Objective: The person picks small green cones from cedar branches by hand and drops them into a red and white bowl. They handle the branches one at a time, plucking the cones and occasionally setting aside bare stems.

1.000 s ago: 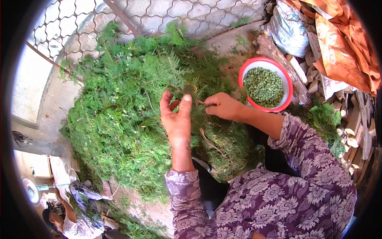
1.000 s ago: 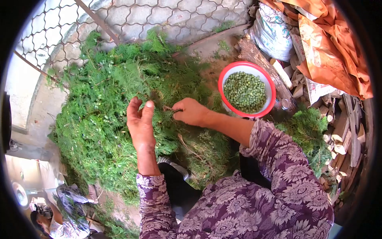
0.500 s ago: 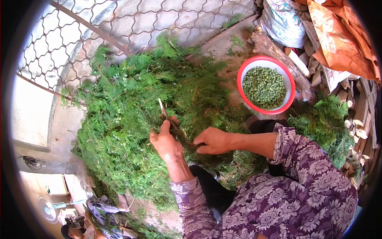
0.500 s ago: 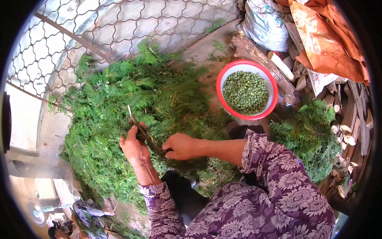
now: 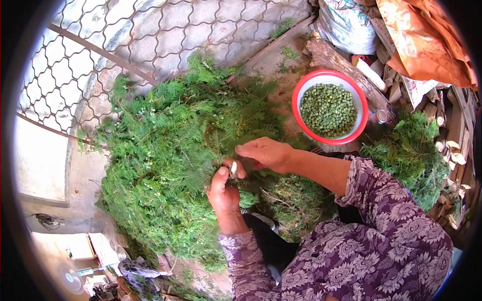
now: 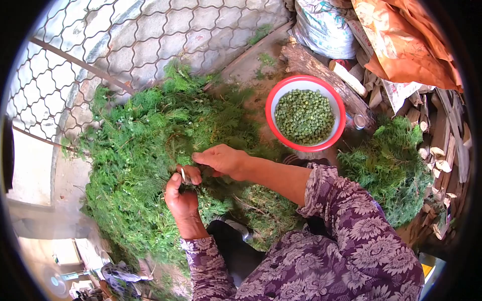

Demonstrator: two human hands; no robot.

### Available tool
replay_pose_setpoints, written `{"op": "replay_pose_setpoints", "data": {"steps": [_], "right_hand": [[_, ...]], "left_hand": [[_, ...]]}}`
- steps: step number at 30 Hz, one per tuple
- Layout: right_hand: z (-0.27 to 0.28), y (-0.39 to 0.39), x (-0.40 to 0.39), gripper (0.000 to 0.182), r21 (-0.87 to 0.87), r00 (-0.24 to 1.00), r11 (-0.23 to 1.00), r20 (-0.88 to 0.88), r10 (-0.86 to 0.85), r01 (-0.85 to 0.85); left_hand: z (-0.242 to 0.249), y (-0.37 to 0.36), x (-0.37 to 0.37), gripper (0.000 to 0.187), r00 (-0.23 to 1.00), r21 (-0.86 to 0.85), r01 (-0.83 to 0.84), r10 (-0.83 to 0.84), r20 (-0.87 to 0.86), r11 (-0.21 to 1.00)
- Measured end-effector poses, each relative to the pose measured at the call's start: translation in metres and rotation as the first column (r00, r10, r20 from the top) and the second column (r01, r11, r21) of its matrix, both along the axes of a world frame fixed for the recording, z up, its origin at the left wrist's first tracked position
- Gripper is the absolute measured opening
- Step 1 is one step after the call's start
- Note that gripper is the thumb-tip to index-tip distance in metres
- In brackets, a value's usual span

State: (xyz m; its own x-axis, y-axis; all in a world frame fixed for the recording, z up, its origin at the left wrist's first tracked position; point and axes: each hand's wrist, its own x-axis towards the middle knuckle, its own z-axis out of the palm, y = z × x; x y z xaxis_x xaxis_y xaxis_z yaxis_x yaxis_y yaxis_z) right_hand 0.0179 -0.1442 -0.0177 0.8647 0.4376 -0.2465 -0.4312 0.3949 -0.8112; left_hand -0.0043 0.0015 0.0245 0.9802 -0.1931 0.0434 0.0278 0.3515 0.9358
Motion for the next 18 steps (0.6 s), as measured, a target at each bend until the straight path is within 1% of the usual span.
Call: {"op": "replay_pose_setpoints", "data": {"steps": [1, 2, 4, 5, 6, 8, 9, 10, 11, 12, 13, 14, 15, 16, 18], "right_hand": [[0.0, -0.001, 0.001, 0.029, 0.038, 0.999, 0.999, -0.033, -0.008, 0.009], [-0.001, -0.002, 0.003, 0.03, 0.076, 0.998, 0.997, -0.067, -0.015, 0.02], [0.004, -0.004, 0.004, 0.026, 0.062, 0.999, 0.998, -0.036, -0.016, 0.019], [0.006, -0.005, 0.004, 0.023, 0.045, 1.0, 0.999, -0.005, -0.015, 0.015], [0.006, -0.005, 0.004, 0.023, 0.047, 1.0, 0.999, -0.005, -0.018, 0.018], [0.006, -0.004, 0.002, 0.025, 0.23, 0.998, 0.972, -0.033, -0.046, 0.053], [0.006, -0.003, 0.0, 0.025, 0.231, 0.998, 0.971, -0.033, -0.049, 0.055], [0.008, -0.002, -0.002, 0.026, 0.235, 0.993, 0.965, -0.042, -0.111, 0.118], [0.009, -0.002, -0.002, 0.028, 0.235, 0.983, 0.955, -0.049, -0.175, 0.181], [0.007, -0.004, -0.002, 0.028, 0.235, 0.983, 0.954, -0.046, -0.178, 0.184], [0.003, -0.006, -0.001, 0.028, 0.136, 0.981, 0.972, -0.007, -0.194, 0.193], [-0.002, -0.007, 0.0, 0.027, 0.036, 0.978, 0.978, 0.032, -0.204, 0.203], [-0.005, -0.006, 0.001, 0.027, 0.036, 0.978, 0.978, 0.033, -0.204, 0.203], [-0.007, -0.005, 0.001, 0.029, 0.046, 0.972, 0.972, 0.032, -0.233, 0.231], [-0.005, -0.005, 0.0, 0.03, 0.055, 0.965, 0.964, 0.032, -0.26, 0.258]], "left_hand": [[-0.001, -0.002, -0.001, 0.034, 0.998, 0.05, 0.045, -0.047, 0.042, 0.998], [-0.003, -0.002, -0.002, 0.034, 0.998, 0.052, 0.048, -0.05, 0.042, 0.997], [-0.006, -0.003, -0.004, 0.037, 0.988, 0.06, 0.15, -0.152, 0.027, 0.987], [-0.005, -0.006, -0.004, 0.035, 0.97, 0.07, 0.231, -0.235, 0.063, 0.971], [-0.004, -0.008, -0.006, 0.035, 0.969, 0.072, 0.234, -0.238, 0.062, 0.97], [-0.004, -0.017, -0.014, 0.032, 0.98, 0.081, 0.194, -0.19, -0.058, 0.978], [-0.007, -0.019, -0.015, 0.03, 0.981, 0.042, 0.176, -0.172, -0.086, 0.984], [-0.009, -0.018, -0.014, 0.03, 0.981, 0.044, 0.178, -0.174, -0.087, 0.983], [-0.012, -0.017, -0.013, 0.027, 0.979, 0.044, 0.156, -0.148, -0.138, 0.987], [-0.013, -0.017, -0.012, 0.025, 0.975, 0.045, 0.133, -0.123, -0.187, 0.99], [-0.012, -0.019, -0.012, 0.025, 0.975, 0.045, 0.136, -0.126, -0.185, 0.99], [-0.01, -0.02, -0.012, 0.026, 0.968, 0.078, 0.138, -0.118, -0.223, 0.987], [-0.008, -0.021, -0.013, 0.028, 0.959, 0.111, 0.141, -0.108, -0.261, 0.984], [-0.007, -0.02, -0.013, 0.028, 0.96, 0.111, 0.14, -0.107, -0.26, 0.984], [-0.004, -0.014, -0.009, 0.028, 0.974, 0.321, 0.106, -0.034, -0.222, 0.941]]}}
